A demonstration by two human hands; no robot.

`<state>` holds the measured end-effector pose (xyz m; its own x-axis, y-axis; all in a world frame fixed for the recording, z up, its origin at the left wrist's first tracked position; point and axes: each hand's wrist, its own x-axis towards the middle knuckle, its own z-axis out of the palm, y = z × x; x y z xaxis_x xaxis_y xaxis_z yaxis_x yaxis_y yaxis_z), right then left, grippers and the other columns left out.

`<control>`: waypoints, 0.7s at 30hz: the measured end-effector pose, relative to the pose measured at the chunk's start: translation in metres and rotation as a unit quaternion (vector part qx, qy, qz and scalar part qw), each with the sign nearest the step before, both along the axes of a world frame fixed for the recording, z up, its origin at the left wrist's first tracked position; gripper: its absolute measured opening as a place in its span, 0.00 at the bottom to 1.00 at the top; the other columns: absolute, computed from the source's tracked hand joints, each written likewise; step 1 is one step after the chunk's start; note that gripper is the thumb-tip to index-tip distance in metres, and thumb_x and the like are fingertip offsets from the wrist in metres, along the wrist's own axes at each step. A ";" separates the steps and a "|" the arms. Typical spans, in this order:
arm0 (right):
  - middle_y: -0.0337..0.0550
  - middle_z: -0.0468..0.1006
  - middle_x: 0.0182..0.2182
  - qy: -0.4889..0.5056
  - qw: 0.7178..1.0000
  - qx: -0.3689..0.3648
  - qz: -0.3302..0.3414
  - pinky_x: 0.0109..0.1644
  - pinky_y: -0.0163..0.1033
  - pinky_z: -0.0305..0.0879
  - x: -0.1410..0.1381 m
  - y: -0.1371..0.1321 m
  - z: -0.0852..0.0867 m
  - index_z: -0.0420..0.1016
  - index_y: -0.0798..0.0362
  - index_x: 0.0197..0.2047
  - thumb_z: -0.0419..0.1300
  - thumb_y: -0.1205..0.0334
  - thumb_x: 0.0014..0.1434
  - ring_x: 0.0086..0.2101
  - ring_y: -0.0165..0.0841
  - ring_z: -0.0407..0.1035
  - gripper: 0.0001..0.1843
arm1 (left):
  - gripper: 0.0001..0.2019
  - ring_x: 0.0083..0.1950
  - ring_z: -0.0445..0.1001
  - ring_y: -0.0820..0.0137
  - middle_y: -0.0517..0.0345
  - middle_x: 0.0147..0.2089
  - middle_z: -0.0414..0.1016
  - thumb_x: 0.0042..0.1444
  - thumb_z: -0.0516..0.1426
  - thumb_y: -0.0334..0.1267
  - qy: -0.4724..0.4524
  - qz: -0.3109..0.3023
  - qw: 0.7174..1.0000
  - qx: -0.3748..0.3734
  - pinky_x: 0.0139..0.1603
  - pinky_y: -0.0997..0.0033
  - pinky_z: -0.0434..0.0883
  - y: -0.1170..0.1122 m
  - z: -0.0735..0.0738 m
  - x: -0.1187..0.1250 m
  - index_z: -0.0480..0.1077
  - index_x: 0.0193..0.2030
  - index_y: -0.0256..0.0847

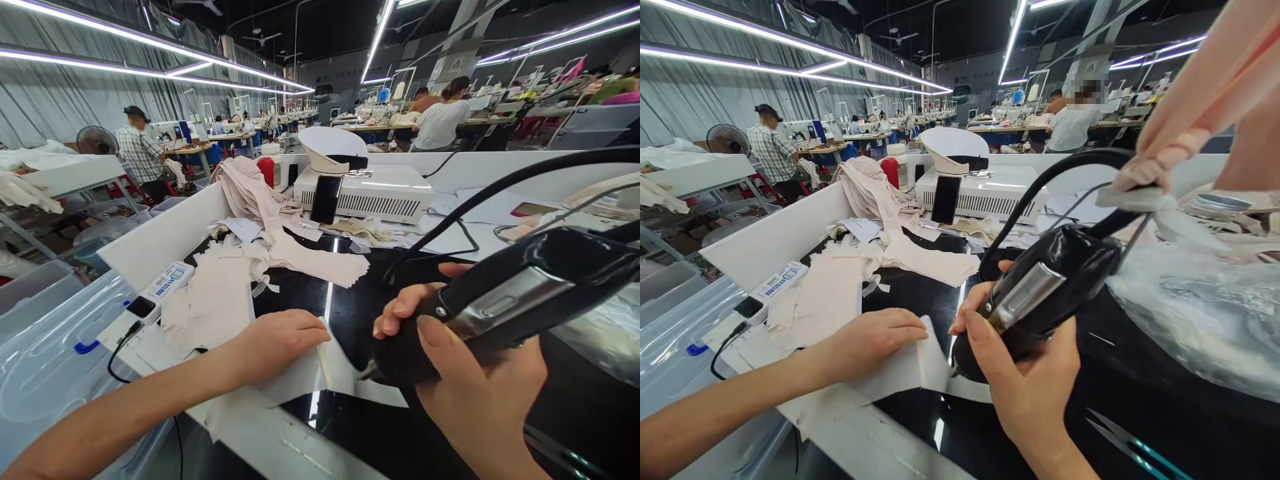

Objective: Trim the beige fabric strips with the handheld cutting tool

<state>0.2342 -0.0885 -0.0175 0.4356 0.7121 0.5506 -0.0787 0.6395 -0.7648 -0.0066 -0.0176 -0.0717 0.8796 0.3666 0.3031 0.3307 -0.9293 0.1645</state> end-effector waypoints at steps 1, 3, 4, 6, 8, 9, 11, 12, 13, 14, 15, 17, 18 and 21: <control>0.33 0.86 0.32 -0.002 1.000 0.000 -0.003 0.30 0.44 0.84 0.001 0.000 0.000 0.88 0.37 0.57 0.93 0.41 0.64 0.26 0.38 0.80 0.28 | 0.23 0.73 0.93 0.59 0.44 0.72 0.93 0.84 0.57 0.19 0.002 0.007 1.000 -0.004 0.74 0.62 0.90 0.002 -0.001 0.007 0.84 0.75 0.39; 0.33 0.85 0.31 -0.007 1.000 -0.002 -0.010 0.30 0.45 0.85 0.003 -0.002 0.000 0.88 0.37 0.57 0.93 0.41 0.63 0.26 0.39 0.79 0.28 | 0.23 0.72 0.93 0.58 0.45 0.71 0.93 0.83 0.59 0.18 0.006 0.017 1.000 -0.007 0.73 0.60 0.91 0.007 -0.004 0.018 0.85 0.73 0.40; 0.33 0.85 0.31 -0.010 1.000 -0.003 -0.010 0.30 0.45 0.85 0.005 -0.004 0.000 0.89 0.37 0.57 0.93 0.41 0.63 0.25 0.39 0.79 0.28 | 0.22 0.71 0.93 0.57 0.45 0.70 0.93 0.82 0.59 0.19 0.009 0.018 1.000 -0.005 0.73 0.60 0.91 0.010 -0.007 0.022 0.85 0.72 0.39; 0.34 0.86 0.31 -0.019 1.000 -0.009 -0.005 0.30 0.48 0.86 0.010 -0.009 -0.001 0.89 0.36 0.57 0.93 0.42 0.64 0.25 0.41 0.80 0.26 | 0.20 0.70 0.93 0.56 0.42 0.69 0.93 0.82 0.60 0.19 0.016 0.015 1.000 0.002 0.72 0.60 0.91 0.013 -0.012 0.025 0.86 0.70 0.37; 0.34 0.87 0.32 -0.029 0.999 -0.025 0.003 0.32 0.50 0.88 0.014 -0.016 -0.002 0.89 0.34 0.58 0.92 0.45 0.66 0.27 0.42 0.81 0.24 | 0.17 0.70 0.93 0.56 0.40 0.68 0.92 0.82 0.61 0.19 0.018 0.007 1.000 0.012 0.70 0.61 0.92 0.015 -0.017 0.024 0.86 0.67 0.36; 0.35 0.87 0.33 -0.030 0.999 -0.037 0.003 0.34 0.51 0.89 0.015 -0.019 -0.003 0.89 0.34 0.59 0.91 0.47 0.67 0.28 0.43 0.82 0.24 | 0.17 0.70 0.93 0.56 0.40 0.68 0.92 0.83 0.60 0.20 0.017 0.004 1.000 0.014 0.70 0.61 0.92 0.015 -0.019 0.022 0.87 0.67 0.37; 0.35 0.85 0.34 -0.025 0.998 -0.053 -0.010 0.37 0.53 0.89 0.015 -0.023 -0.004 0.89 0.33 0.61 0.90 0.49 0.68 0.30 0.44 0.82 0.23 | 0.16 0.70 0.93 0.57 0.40 0.69 0.92 0.86 0.60 0.22 0.012 0.001 1.000 0.012 0.70 0.60 0.92 0.015 -0.022 0.017 0.86 0.68 0.38; 0.36 0.84 0.35 -0.019 0.998 -0.055 -0.019 0.37 0.53 0.89 0.014 -0.024 -0.005 0.90 0.33 0.61 0.90 0.48 0.68 0.30 0.44 0.82 0.24 | 0.16 0.70 0.93 0.56 0.40 0.69 0.92 0.87 0.60 0.24 0.010 -0.001 1.000 0.009 0.71 0.59 0.92 0.014 -0.023 0.014 0.86 0.69 0.39; 0.36 0.83 0.35 -0.010 0.998 -0.055 -0.031 0.37 0.53 0.88 0.013 -0.025 -0.006 0.90 0.34 0.61 0.90 0.48 0.68 0.31 0.44 0.81 0.24 | 0.16 0.70 0.93 0.56 0.40 0.70 0.92 0.88 0.59 0.25 0.008 -0.003 1.000 0.006 0.71 0.59 0.92 0.014 -0.024 0.012 0.86 0.70 0.39; 0.36 0.82 0.35 -0.003 0.998 -0.053 -0.039 0.36 0.54 0.88 0.012 -0.025 -0.007 0.90 0.34 0.61 0.90 0.47 0.67 0.30 0.44 0.80 0.24 | 0.15 0.71 0.93 0.56 0.39 0.71 0.92 0.89 0.59 0.27 0.007 -0.005 1.000 0.004 0.71 0.58 0.92 0.013 -0.024 0.010 0.86 0.71 0.39; 0.36 0.81 0.35 0.001 0.998 -0.051 -0.043 0.35 0.54 0.88 0.012 -0.025 -0.008 0.91 0.34 0.60 0.91 0.47 0.66 0.30 0.44 0.79 0.25 | 0.15 0.71 0.93 0.55 0.38 0.72 0.92 0.89 0.59 0.28 0.004 -0.006 1.000 0.003 0.72 0.58 0.92 0.012 -0.024 0.008 0.86 0.71 0.39; 0.37 0.81 0.34 0.006 0.997 -0.057 -0.043 0.34 0.57 0.88 0.012 -0.024 -0.008 0.92 0.34 0.60 0.91 0.46 0.64 0.30 0.44 0.78 0.25 | 0.15 0.72 0.93 0.55 0.38 0.72 0.92 0.90 0.58 0.28 -0.003 -0.010 1.000 0.008 0.73 0.57 0.92 0.010 -0.024 0.006 0.86 0.71 0.38; 0.38 0.81 0.34 0.006 0.997 -0.059 -0.041 0.33 0.58 0.88 0.013 -0.023 -0.008 0.92 0.34 0.60 0.91 0.46 0.63 0.29 0.45 0.77 0.26 | 0.15 0.72 0.93 0.55 0.38 0.72 0.92 0.90 0.58 0.28 -0.006 -0.013 1.000 0.013 0.75 0.57 0.91 0.009 -0.024 0.006 0.86 0.71 0.37; 0.39 0.82 0.31 -0.002 0.999 -0.046 -0.029 0.28 0.58 0.86 0.019 -0.018 -0.006 0.94 0.33 0.58 0.93 0.45 0.59 0.26 0.45 0.76 0.27 | 0.15 0.72 0.93 0.55 0.37 0.70 0.92 0.90 0.59 0.27 -0.015 -0.024 0.999 0.028 0.77 0.57 0.90 0.008 -0.023 0.006 0.86 0.70 0.35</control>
